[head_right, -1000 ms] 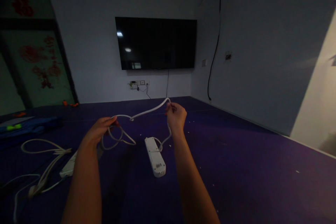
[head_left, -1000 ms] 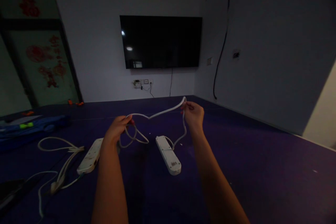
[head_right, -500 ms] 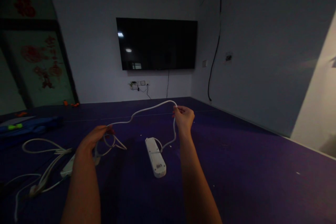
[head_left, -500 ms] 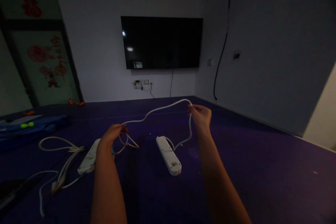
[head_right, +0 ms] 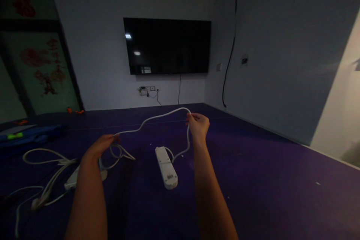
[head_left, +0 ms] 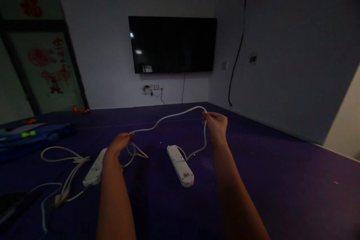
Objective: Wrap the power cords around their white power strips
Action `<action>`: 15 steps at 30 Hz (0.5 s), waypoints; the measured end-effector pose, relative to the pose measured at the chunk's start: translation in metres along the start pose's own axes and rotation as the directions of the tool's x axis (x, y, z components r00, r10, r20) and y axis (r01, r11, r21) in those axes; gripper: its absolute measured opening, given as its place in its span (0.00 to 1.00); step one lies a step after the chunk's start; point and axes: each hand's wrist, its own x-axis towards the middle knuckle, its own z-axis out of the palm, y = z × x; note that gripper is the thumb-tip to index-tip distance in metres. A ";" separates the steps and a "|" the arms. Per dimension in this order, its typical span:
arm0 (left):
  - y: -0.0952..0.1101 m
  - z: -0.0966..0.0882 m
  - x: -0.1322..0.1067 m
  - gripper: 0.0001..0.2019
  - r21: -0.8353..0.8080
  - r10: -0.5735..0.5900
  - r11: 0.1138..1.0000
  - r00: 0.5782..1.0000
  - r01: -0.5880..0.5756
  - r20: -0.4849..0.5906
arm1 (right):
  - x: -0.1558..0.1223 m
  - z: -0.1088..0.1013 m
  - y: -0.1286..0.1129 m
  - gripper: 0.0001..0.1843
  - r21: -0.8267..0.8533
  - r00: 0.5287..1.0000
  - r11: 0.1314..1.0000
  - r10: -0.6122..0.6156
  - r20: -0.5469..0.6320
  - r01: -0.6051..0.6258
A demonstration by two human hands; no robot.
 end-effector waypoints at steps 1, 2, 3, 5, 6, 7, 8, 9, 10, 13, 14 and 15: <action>0.000 0.000 0.001 0.20 0.002 0.011 1.000 1.000 -0.011 -0.008 | 0.001 -0.001 0.001 0.14 0.001 1.000 1.000 0.002 -0.006 -0.002; 0.001 0.000 0.001 0.22 0.000 0.021 1.000 1.000 -0.021 -0.017 | 0.003 -0.002 0.002 0.14 0.001 1.000 1.000 0.001 -0.010 -0.001; 0.003 0.001 0.002 0.23 -0.008 0.033 0.999 0.999 -0.033 -0.026 | 0.004 -0.003 0.004 0.14 0.000 1.000 1.000 -0.003 -0.013 0.003; 0.008 0.004 0.002 0.25 -0.058 0.066 0.996 0.997 -0.069 -0.050 | 0.007 -0.006 0.006 0.14 -0.009 1.000 1.000 -0.014 -0.013 0.014; 0.012 0.006 0.001 0.26 -0.096 0.085 0.991 0.994 -0.091 -0.063 | 0.008 -0.008 0.008 0.14 -0.020 1.000 1.000 -0.020 -0.012 0.020; 0.017 0.009 0.000 0.25 -0.141 0.107 0.983 0.991 -0.117 -0.076 | 0.010 -0.010 0.009 0.14 -0.036 1.000 0.999 -0.027 -0.011 0.026; 0.022 0.012 -0.002 0.25 -0.186 0.126 0.973 0.989 -0.139 -0.084 | 0.011 -0.012 0.011 0.14 -0.054 0.999 0.998 -0.034 -0.012 0.033; 0.028 0.016 -0.004 0.24 -0.228 0.143 0.960 0.985 -0.161 -0.093 | 0.013 -0.014 0.012 0.13 -0.075 0.999 0.996 -0.039 -0.014 0.038; 0.034 0.019 -0.006 0.23 -0.271 0.161 0.945 0.982 -0.182 -0.101 | 0.014 -0.016 0.014 0.13 -0.100 0.999 0.994 -0.042 -0.020 0.040; 0.055 0.031 -0.014 0.22 -0.405 0.187 0.890 0.978 -0.209 -0.092 | 0.020 -0.025 0.019 0.13 -0.193 0.998 0.980 -0.054 -0.038 0.045; 0.062 0.035 -0.017 0.21 -0.453 0.199 0.863 0.975 -0.221 -0.096 | 0.022 -0.028 0.021 0.12 -0.228 0.998 0.972 -0.058 -0.037 0.049; 0.069 0.039 -0.019 0.20 -0.516 0.225 0.819 0.968 -0.251 -0.113 | 0.024 -0.031 0.023 0.11 -0.263 0.998 0.964 -0.061 -0.030 0.051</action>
